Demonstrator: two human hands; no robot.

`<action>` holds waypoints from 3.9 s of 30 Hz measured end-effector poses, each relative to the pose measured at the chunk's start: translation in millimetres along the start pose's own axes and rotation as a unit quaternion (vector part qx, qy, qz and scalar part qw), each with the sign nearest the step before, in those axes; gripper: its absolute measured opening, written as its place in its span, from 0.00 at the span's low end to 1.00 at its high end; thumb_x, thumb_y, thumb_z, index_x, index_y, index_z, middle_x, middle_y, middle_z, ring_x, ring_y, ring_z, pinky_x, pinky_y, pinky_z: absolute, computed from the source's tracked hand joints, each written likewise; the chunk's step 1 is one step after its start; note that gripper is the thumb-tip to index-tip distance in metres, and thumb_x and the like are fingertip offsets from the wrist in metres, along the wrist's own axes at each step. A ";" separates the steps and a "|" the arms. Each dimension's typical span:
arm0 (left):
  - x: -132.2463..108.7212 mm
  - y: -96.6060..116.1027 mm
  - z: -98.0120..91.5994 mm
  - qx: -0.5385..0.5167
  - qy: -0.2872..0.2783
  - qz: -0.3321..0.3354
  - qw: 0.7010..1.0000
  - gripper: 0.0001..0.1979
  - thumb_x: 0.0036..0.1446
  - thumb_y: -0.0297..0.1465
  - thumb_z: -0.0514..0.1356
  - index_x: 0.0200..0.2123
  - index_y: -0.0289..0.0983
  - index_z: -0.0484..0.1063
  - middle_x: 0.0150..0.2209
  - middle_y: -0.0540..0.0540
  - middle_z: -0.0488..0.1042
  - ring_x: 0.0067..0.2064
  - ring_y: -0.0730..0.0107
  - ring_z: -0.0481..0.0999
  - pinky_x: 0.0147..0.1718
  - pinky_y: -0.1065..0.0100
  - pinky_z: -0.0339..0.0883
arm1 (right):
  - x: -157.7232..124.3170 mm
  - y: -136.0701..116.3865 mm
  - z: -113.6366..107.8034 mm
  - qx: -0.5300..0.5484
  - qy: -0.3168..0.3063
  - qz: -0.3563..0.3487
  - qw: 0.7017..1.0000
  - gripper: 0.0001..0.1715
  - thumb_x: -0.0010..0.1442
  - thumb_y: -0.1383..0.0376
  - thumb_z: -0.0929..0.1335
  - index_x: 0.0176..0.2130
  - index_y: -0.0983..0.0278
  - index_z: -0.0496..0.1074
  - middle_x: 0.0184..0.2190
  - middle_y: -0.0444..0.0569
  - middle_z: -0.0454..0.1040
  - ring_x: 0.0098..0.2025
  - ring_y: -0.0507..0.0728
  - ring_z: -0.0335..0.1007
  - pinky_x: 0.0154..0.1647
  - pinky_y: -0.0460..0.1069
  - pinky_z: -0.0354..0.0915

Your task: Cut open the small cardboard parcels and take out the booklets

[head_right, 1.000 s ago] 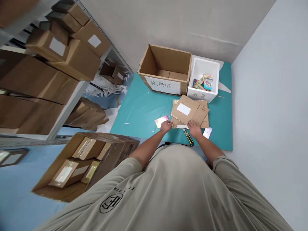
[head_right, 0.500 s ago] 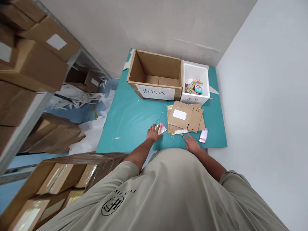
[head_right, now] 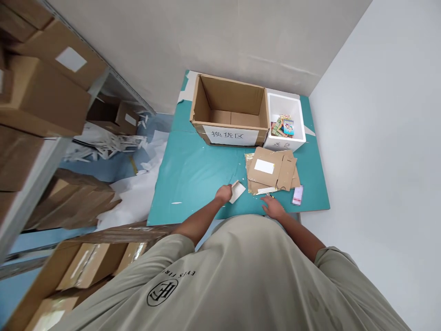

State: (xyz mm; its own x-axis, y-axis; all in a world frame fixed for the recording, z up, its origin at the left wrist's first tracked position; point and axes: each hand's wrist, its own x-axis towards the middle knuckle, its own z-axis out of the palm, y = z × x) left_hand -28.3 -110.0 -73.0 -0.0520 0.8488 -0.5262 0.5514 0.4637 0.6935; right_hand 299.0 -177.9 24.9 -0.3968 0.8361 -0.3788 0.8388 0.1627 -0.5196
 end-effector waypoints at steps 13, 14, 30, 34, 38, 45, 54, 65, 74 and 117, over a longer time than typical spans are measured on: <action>-88.5 59.3 -90.2 -0.458 -0.023 0.046 0.887 0.33 0.43 0.53 0.79 0.46 0.37 0.83 0.35 0.43 0.88 0.30 0.63 0.84 0.28 0.67 0.76 | 98.5 -114.2 -30.5 0.472 -0.007 0.028 0.881 0.36 0.68 0.44 0.81 0.67 0.53 0.78 0.58 0.54 0.88 0.46 0.60 0.89 0.41 0.52 0.85; -92.8 69.2 -97.3 -0.449 -0.036 0.061 0.891 0.32 0.43 0.52 0.79 0.44 0.37 0.83 0.34 0.44 0.88 0.27 0.67 0.81 0.25 0.70 0.71 | 100.8 -125.3 -33.9 0.480 -0.021 0.024 0.877 0.38 0.66 0.42 0.81 0.67 0.53 0.77 0.56 0.53 0.88 0.43 0.60 0.89 0.36 0.51 0.83; -97.8 126.3 -163.2 -0.533 0.065 0.106 0.837 0.41 0.50 0.66 0.77 0.52 0.39 0.82 0.36 0.45 0.86 0.35 0.64 0.86 0.33 0.68 0.76 | 89.1 -166.3 -80.5 0.605 0.097 -0.021 0.790 0.37 0.54 0.48 0.89 0.53 0.57 0.77 0.40 0.46 0.87 0.30 0.56 0.80 0.20 0.46 0.74; -118.6 138.0 -138.6 -0.489 -0.012 0.142 0.861 0.44 0.43 0.61 0.84 0.53 0.38 0.80 0.40 0.42 0.89 0.39 0.57 0.90 0.37 0.63 0.82 | 76.8 -176.3 -84.0 0.651 0.087 -0.030 0.753 0.39 0.55 0.52 0.89 0.57 0.55 0.76 0.46 0.47 0.88 0.40 0.60 0.87 0.31 0.50 0.87; -134.4 151.0 -118.2 -0.465 0.025 0.205 0.861 0.39 0.48 0.57 0.83 0.53 0.37 0.81 0.44 0.40 0.90 0.40 0.56 0.90 0.38 0.61 0.84 | 62.1 -168.9 -99.0 0.637 0.001 -0.039 0.770 0.38 0.52 0.56 0.91 0.55 0.57 0.79 0.45 0.48 0.89 0.41 0.60 0.89 0.34 0.51 0.89; -153.7 181.9 -102.1 -0.276 0.154 0.278 0.907 0.36 0.69 0.48 0.72 0.73 0.37 0.77 0.47 0.43 0.89 0.44 0.58 0.88 0.48 0.58 0.84 | 43.7 -152.1 -111.3 0.684 -0.061 -0.073 0.724 0.30 0.60 0.56 0.86 0.58 0.54 0.79 0.52 0.49 0.90 0.51 0.64 0.89 0.41 0.58 0.91; -180.3 223.9 -46.2 -0.021 0.307 0.350 0.885 0.57 0.59 0.49 0.81 0.81 0.41 0.59 0.76 0.29 0.67 0.77 0.38 0.72 0.75 0.39 0.71 | 31.0 -141.2 -134.9 0.728 -0.033 -0.086 0.679 0.33 0.68 0.42 0.78 0.64 0.53 0.80 0.58 0.52 0.89 0.66 0.69 0.84 0.67 0.67 0.83; -192.1 258.3 -5.8 -0.091 0.279 0.335 0.896 0.39 0.60 0.40 0.77 0.71 0.42 0.70 0.70 0.33 0.76 0.68 0.42 0.80 0.68 0.46 0.75 | -1.8 -105.7 -159.2 0.704 -0.057 -0.103 0.701 0.48 0.71 0.25 0.66 0.70 0.52 0.78 0.64 0.55 0.86 0.70 0.70 0.80 0.69 0.65 0.79; -209.7 264.8 -18.7 -0.191 0.259 0.291 0.901 0.41 0.73 0.51 0.70 0.79 0.38 0.68 0.37 0.46 0.83 0.36 0.58 0.79 0.45 0.60 0.75 | -8.6 -83.9 -175.7 0.727 -0.058 -0.117 0.674 0.46 0.72 0.26 0.66 0.67 0.53 0.79 0.63 0.58 0.86 0.69 0.73 0.80 0.58 0.67 0.83; -243.6 254.1 -13.9 -0.353 0.219 0.260 0.872 0.34 0.57 0.63 0.78 0.32 0.43 0.67 0.26 0.54 0.68 0.29 0.71 0.65 0.30 0.68 0.62 | -52.6 -62.0 -172.0 0.714 -0.082 -0.107 0.687 0.36 0.73 0.38 0.71 0.66 0.57 0.79 0.63 0.61 0.86 0.66 0.76 0.82 0.54 0.72 0.85</action>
State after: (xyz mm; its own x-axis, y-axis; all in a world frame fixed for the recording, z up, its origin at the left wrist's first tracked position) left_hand 112.9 -195.3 238.3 -0.3462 0.9347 0.0806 -0.0455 -0.1026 0.9937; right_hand 332.0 -141.8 208.8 -0.5892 0.7837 -0.1968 -0.4203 -0.5052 -0.7537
